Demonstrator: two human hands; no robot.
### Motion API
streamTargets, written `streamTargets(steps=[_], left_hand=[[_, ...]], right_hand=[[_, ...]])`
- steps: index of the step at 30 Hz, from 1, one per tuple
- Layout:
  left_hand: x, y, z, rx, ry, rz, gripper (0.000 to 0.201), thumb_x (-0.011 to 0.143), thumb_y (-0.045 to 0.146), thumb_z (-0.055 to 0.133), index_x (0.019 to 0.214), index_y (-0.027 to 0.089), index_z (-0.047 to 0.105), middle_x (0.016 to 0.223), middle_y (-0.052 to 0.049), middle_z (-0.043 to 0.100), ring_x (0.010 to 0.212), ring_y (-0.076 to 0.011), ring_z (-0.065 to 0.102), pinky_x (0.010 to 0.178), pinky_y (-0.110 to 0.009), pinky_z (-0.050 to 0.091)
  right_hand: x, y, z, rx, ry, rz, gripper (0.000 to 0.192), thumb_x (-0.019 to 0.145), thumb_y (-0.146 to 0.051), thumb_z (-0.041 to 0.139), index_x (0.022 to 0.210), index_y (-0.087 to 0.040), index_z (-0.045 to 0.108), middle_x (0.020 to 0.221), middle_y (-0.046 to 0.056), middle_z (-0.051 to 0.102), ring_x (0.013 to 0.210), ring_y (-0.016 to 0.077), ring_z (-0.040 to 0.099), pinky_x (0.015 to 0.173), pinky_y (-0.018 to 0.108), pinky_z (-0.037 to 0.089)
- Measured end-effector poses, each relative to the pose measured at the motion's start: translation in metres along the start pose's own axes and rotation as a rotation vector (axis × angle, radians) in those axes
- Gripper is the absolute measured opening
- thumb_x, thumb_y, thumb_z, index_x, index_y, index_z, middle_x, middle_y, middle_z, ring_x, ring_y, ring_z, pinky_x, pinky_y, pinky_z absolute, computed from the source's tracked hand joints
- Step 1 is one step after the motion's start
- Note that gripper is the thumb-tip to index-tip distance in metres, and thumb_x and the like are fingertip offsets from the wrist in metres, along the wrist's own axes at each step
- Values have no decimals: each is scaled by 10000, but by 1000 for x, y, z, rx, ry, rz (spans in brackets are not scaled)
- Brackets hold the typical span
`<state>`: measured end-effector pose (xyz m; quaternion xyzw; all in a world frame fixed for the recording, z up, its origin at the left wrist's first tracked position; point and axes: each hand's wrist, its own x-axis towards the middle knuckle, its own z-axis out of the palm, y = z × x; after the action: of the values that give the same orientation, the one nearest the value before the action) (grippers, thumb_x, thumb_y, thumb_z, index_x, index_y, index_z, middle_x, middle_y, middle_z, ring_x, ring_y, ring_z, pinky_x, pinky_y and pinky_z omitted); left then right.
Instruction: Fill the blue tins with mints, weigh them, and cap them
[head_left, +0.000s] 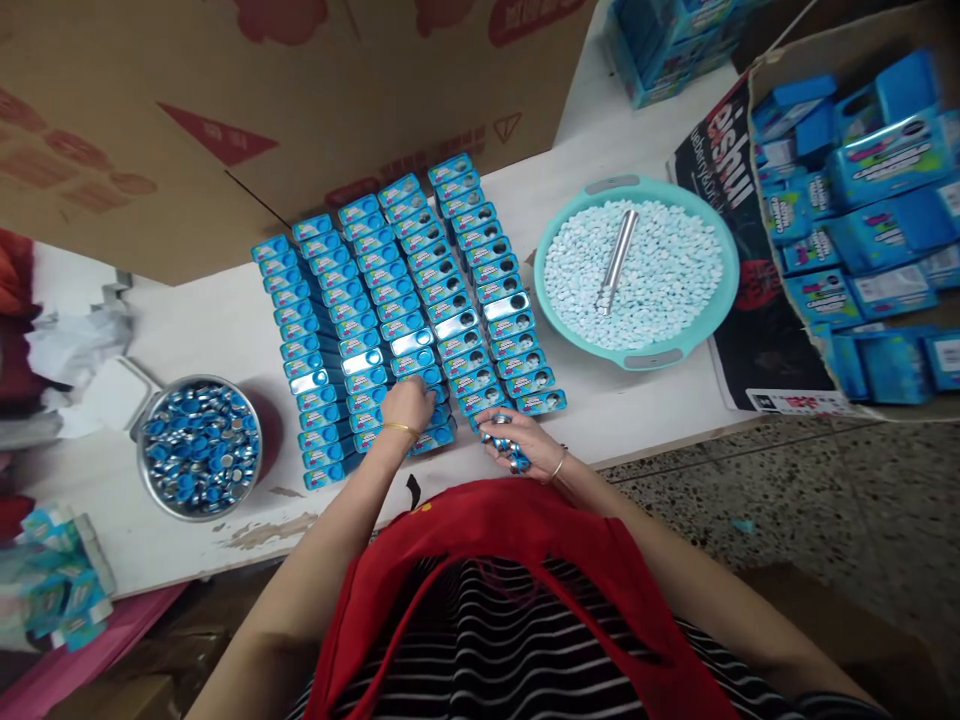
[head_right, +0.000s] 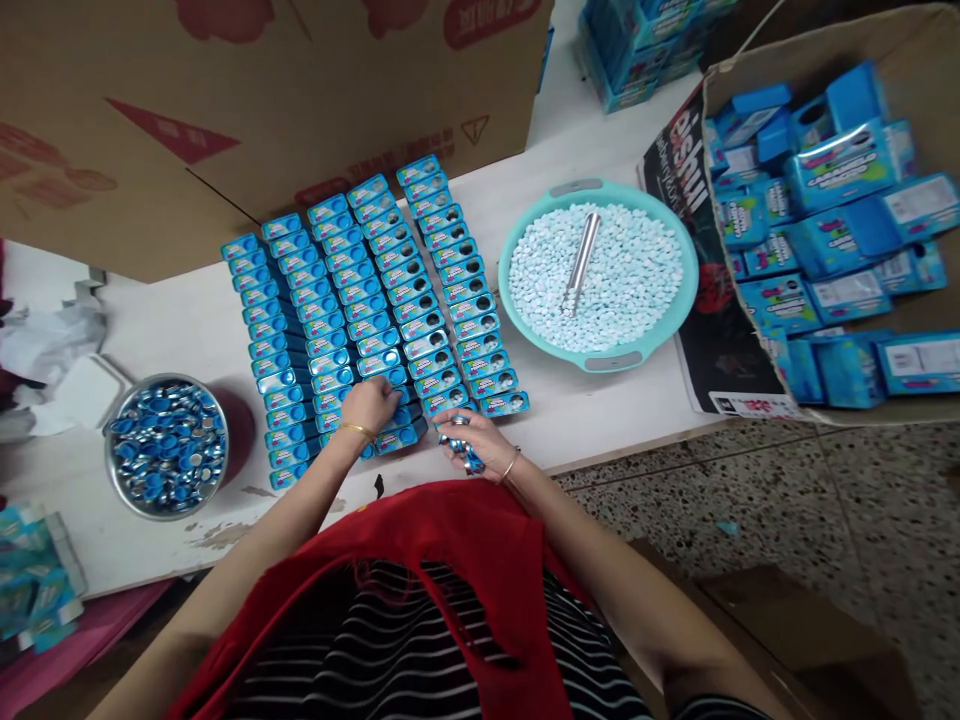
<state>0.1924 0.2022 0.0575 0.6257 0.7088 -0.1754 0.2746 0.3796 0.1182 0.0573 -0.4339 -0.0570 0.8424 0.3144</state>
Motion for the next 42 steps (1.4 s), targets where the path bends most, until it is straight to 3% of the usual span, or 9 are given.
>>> streamTargets(steps=[8, 11, 13, 18, 20, 25, 31, 36, 42], left_hand=[[20, -7, -14, -43, -140, -122, 360, 685, 495, 689, 711, 137, 654, 925, -196, 675, 957, -342, 622, 771, -374, 465], [3, 0, -13, -168, -114, -72, 314, 746, 448, 648, 763, 135, 650, 962, -192, 669, 1027, -339, 599, 783, -366, 464], [-18, 11, -5, -283, -151, 21, 288, 827, 432, 558, 842, 160, 651, 918, -127, 688, 963, -257, 632, 751, -309, 474], [-60, 44, 26, -918, -548, 198, 341, 777, 470, 619, 874, 143, 628, 760, -65, 691, 650, -125, 635, 573, -213, 447], [-64, 54, 34, -1048, -599, 197, 403, 716, 511, 667, 833, 129, 610, 724, -70, 678, 615, -116, 619, 546, -206, 428], [-56, 69, 36, -942, -516, 178, 314, 685, 403, 701, 797, 139, 575, 647, -30, 642, 579, -111, 600, 519, -205, 418], [-41, 81, 31, -510, -226, 168, 59, 771, 229, 573, 802, 181, 584, 675, -9, 630, 723, -157, 617, 678, -273, 460], [-24, 93, 28, -127, -142, 165, 158, 767, 322, 606, 708, 179, 637, 866, -111, 671, 983, -279, 603, 820, -357, 443], [-13, 101, 28, 107, -188, 168, 272, 784, 412, 607, 797, 151, 686, 970, -171, 670, 989, -332, 614, 791, -390, 467]], right_hand=[[-1, -8, 5, 29, 20, -111, 302, 666, -310, 746, 895, -180, 599, 657, -29, 572, 451, 69, 480, 331, 166, 304], [-4, -9, 7, 13, 49, -163, 312, 662, -331, 749, 895, -184, 604, 649, -35, 563, 453, 70, 486, 344, 169, 319], [-8, -8, 6, -24, 90, -205, 318, 660, -351, 749, 889, -187, 603, 598, -48, 544, 430, 71, 476, 349, 174, 328], [-19, 1, -9, -91, 143, -269, 342, 677, -403, 723, 917, -197, 593, 517, -59, 530, 390, 84, 458, 349, 190, 340], [-23, 4, -15, -90, 155, -278, 356, 692, -423, 703, 943, -196, 590, 506, -58, 534, 382, 86, 454, 347, 191, 338], [-30, 2, -21, -22, 228, -323, 385, 713, -486, 665, 954, -195, 589, 589, -42, 566, 397, 80, 467, 341, 186, 307], [-33, -3, -39, -35, 324, -391, 384, 717, -495, 653, 958, -206, 578, 719, -28, 576, 421, 65, 457, 345, 189, 302], [-36, 7, -56, -405, 396, -500, 454, 726, -402, 678, 1131, -241, 551, 724, -38, 525, 531, 97, 475, 466, 218, 395], [-37, 11, -60, -787, 363, -646, 573, 837, -309, 570, 1372, -255, 371, 749, -21, 519, 662, 143, 484, 698, 278, 407]])
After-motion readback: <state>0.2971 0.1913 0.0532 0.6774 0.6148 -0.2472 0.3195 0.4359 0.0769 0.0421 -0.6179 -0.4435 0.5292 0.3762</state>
